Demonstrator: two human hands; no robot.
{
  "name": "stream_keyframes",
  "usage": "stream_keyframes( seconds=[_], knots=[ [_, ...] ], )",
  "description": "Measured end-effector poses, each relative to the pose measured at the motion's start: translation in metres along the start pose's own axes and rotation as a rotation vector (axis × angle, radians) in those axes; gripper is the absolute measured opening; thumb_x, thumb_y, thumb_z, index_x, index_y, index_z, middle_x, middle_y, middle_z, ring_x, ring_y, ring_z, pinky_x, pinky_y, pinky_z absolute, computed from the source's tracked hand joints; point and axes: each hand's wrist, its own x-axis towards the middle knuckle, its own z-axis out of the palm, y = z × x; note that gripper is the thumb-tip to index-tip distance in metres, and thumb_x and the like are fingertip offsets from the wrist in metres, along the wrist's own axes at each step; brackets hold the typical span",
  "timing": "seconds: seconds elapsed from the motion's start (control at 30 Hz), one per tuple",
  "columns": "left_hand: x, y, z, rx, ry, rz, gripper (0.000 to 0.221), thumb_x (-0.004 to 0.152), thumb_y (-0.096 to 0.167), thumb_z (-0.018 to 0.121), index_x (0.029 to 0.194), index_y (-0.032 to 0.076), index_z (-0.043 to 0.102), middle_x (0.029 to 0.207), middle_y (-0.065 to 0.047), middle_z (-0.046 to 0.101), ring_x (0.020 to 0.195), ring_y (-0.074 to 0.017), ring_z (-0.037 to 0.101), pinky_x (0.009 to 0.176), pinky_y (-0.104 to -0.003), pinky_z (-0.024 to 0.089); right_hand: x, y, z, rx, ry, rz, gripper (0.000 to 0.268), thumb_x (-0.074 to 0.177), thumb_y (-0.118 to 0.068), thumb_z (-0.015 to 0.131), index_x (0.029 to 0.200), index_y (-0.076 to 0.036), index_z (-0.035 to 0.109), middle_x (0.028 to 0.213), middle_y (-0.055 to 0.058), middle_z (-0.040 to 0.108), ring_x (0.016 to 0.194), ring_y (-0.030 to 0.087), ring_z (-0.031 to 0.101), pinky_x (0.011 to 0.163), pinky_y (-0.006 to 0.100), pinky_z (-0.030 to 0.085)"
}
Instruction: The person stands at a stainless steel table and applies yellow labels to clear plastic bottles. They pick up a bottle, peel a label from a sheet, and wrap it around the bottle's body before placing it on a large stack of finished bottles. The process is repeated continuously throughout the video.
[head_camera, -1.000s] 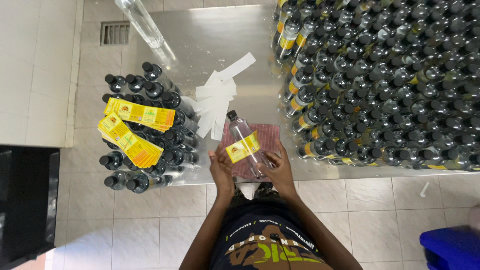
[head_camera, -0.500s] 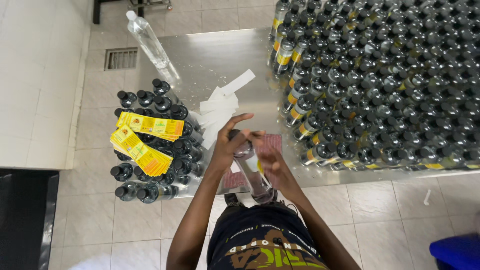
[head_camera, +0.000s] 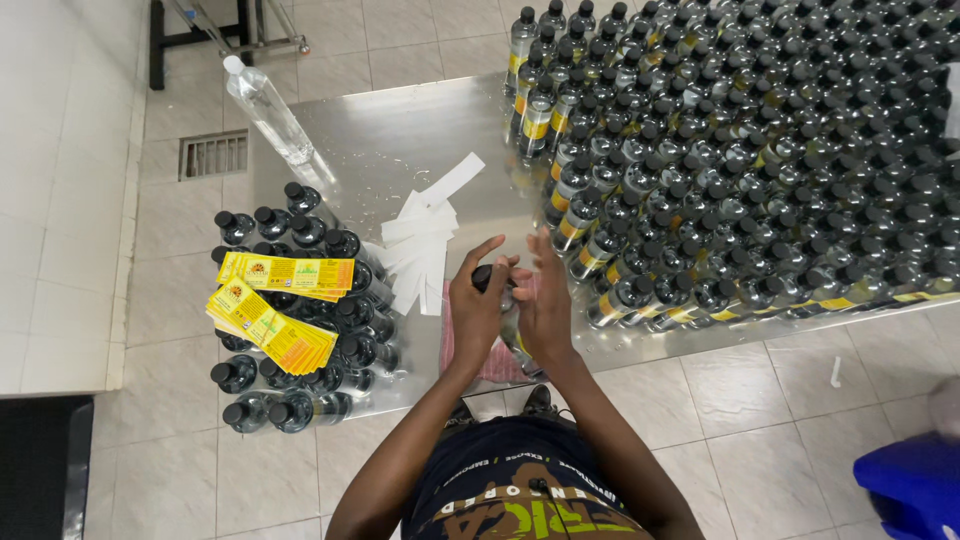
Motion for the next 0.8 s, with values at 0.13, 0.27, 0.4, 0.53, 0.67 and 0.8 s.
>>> stream_keyframes(
  seconds=[0.13, 0.27, 0.4, 0.53, 0.67, 0.8],
  knots=[
    [0.001, 0.006, 0.003, 0.030, 0.107, -0.023, 0.038, 0.113, 0.011, 0.059, 0.149, 0.002, 0.065, 0.096, -0.022, 0.085, 0.115, -0.0264, 0.079, 0.109, -0.046, 0.058, -0.003, 0.013, 0.012, -0.418, 0.147, -0.260, 0.098, 0.104, -0.073, 0.026, 0.160, 0.006, 0.044, 0.144, 0.025, 0.059, 0.134, 0.044, 0.061, 0.117, 0.054, 0.049],
    [0.002, 0.026, 0.002, -0.026, 0.174, -0.067, 0.042, 0.113, 0.008, 0.056, 0.153, -0.002, 0.059, 0.093, -0.018, 0.083, 0.108, -0.0234, 0.077, 0.112, -0.046, 0.057, -0.016, -0.003, 0.019, -0.535, 0.116, -0.232, 0.096, 0.105, -0.071, 0.026, 0.161, 0.006, 0.043, 0.137, 0.025, 0.060, 0.126, 0.043, 0.063, 0.107, 0.055, 0.053],
    [0.011, 0.027, -0.012, -0.044, 0.192, -0.054, 0.043, 0.112, 0.008, 0.056, 0.154, 0.001, 0.060, 0.090, -0.017, 0.082, 0.104, -0.0221, 0.078, 0.108, -0.044, 0.059, -0.032, -0.005, 0.002, -0.448, -0.020, -0.034, 0.111, 0.095, -0.083, 0.031, 0.166, 0.002, 0.036, 0.136, 0.022, 0.063, 0.125, 0.041, 0.064, 0.102, 0.056, 0.054],
    [0.018, 0.017, -0.024, -0.069, 0.120, -0.106, 0.044, 0.111, 0.013, 0.060, 0.154, 0.006, 0.060, 0.090, -0.017, 0.083, 0.097, -0.0200, 0.079, 0.099, -0.038, 0.063, -0.038, -0.029, -0.031, -0.187, -0.426, 0.540, 0.089, 0.090, -0.078, 0.064, 0.157, -0.021, 0.058, 0.121, 0.017, 0.075, 0.117, 0.039, 0.073, 0.101, 0.053, 0.055],
    [0.028, 0.011, -0.027, -0.125, 0.035, -0.191, 0.040, 0.110, 0.019, 0.063, 0.149, 0.009, 0.064, 0.093, -0.020, 0.084, 0.094, -0.0231, 0.082, 0.088, -0.037, 0.067, -0.046, -0.015, -0.064, 0.023, -0.552, 0.618, 0.065, 0.089, -0.060, 0.082, 0.141, -0.023, 0.072, 0.102, 0.012, 0.080, 0.103, 0.023, 0.075, 0.089, 0.042, 0.057],
    [0.052, -0.017, -0.042, -0.237, -0.086, -0.274, 0.037, 0.114, 0.030, 0.058, 0.144, 0.010, 0.067, 0.101, -0.024, 0.082, 0.094, -0.0288, 0.083, 0.079, -0.045, 0.072, -0.071, 0.027, -0.057, 0.195, -0.552, 0.623, 0.061, 0.093, -0.053, 0.084, 0.140, -0.017, 0.073, 0.113, 0.011, 0.082, 0.105, 0.022, 0.072, 0.093, 0.042, 0.058]
  ],
)
